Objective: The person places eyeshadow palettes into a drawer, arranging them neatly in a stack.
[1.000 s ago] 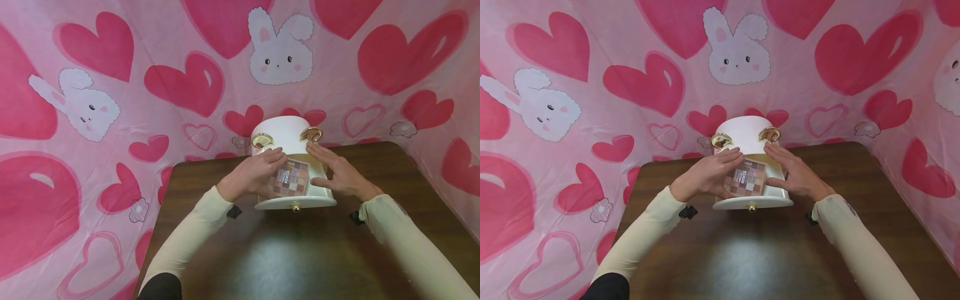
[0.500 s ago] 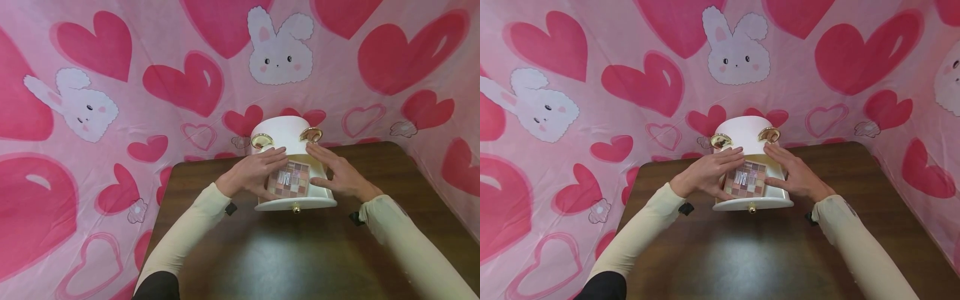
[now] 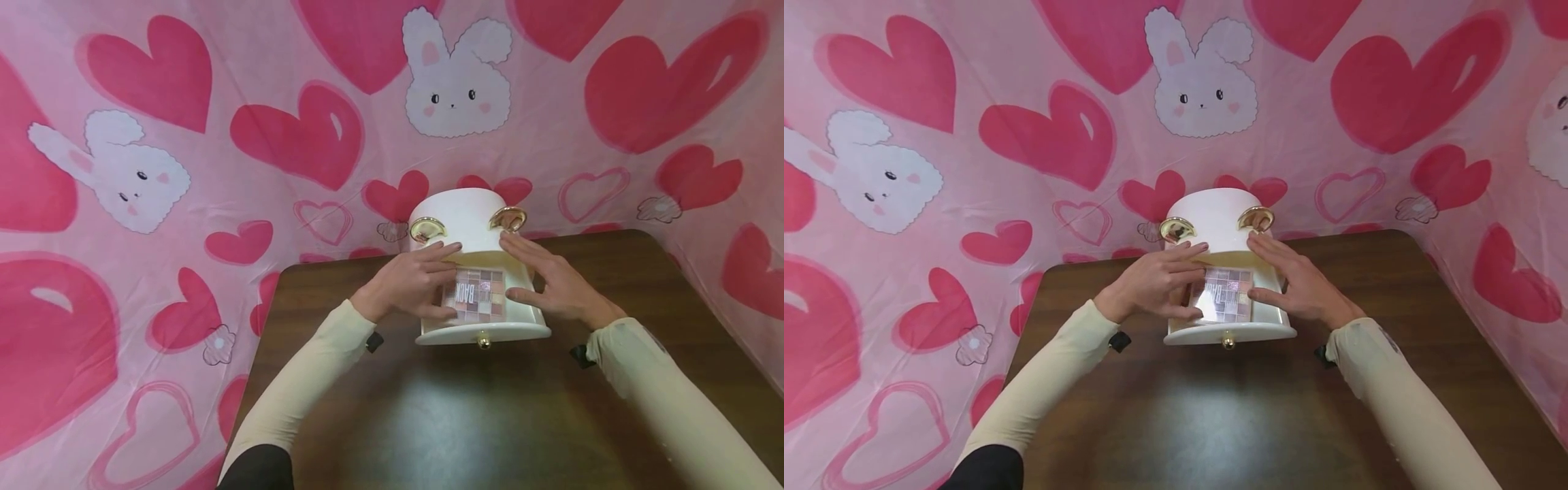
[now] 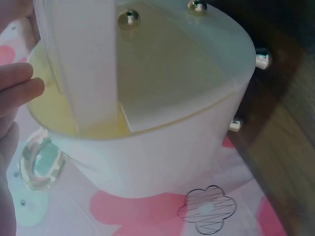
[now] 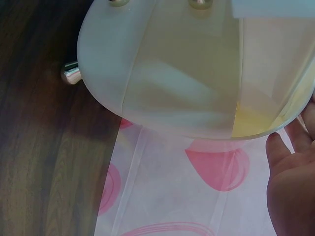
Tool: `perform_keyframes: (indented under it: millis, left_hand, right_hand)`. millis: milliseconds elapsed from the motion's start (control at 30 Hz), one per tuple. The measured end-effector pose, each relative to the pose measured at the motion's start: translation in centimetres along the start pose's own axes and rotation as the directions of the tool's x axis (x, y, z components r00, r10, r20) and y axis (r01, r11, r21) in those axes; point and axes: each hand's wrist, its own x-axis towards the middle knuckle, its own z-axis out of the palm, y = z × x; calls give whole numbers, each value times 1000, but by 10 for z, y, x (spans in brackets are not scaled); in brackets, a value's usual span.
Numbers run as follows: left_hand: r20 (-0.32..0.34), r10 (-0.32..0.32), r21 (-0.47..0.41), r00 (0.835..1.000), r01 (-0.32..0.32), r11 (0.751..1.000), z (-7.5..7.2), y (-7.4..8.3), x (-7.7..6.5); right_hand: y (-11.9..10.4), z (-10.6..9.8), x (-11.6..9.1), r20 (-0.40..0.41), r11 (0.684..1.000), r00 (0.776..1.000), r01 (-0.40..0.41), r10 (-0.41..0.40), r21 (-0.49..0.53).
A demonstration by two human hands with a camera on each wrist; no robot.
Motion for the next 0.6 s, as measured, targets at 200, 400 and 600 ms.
perform_keyframes:
  millis: [200,400,600]
  left_hand:
    - [-122,-2,-27,993,-2,1000,0,-2,-7]
    - [-326,-15,-19,945,9,1000,-11,10,-10]
    - [-390,31,86,920,3,996,-24,36,-8]
  right_hand:
    - [1,1,0,4,1000,1000,-3,3,4]
    - [0,1,1,2,1000,1000,6,-6,1]
    - [1,0,1,-1,1000,1000,7,-7,2]
